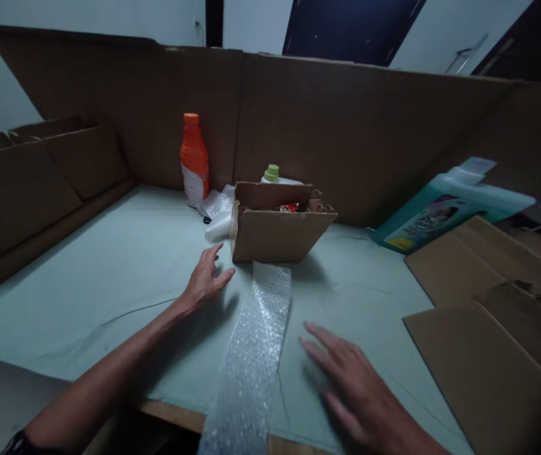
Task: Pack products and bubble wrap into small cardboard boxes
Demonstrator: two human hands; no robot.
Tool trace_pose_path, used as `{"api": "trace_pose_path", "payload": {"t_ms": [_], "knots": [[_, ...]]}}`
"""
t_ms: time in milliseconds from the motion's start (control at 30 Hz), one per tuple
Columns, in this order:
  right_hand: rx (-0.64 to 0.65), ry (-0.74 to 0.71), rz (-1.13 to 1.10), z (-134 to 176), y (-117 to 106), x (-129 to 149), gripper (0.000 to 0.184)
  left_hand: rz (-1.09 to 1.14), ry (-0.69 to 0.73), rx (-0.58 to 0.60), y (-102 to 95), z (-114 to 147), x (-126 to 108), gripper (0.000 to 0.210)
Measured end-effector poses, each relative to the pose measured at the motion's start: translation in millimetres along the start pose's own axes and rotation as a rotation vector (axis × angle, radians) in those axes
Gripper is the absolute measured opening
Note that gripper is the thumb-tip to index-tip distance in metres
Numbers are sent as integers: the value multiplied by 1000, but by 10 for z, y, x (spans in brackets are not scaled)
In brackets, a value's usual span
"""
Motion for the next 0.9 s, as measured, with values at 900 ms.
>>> {"api": "trace_pose_path", "payload": {"t_ms": [900], "knots": [[-571,492,-564,-1354,54,-1156,44,179,-311,-170,201,-548,346,70]]}}
Point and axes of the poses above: each hand's wrist, its own z-axis away from the middle knuckle, its own y-axis out of the palm, x = y × z, the point moved 4 cm from there along -z, towards the middle knuckle, and after that the axes turned 13 degrees about -z, right-handed, at the moved point
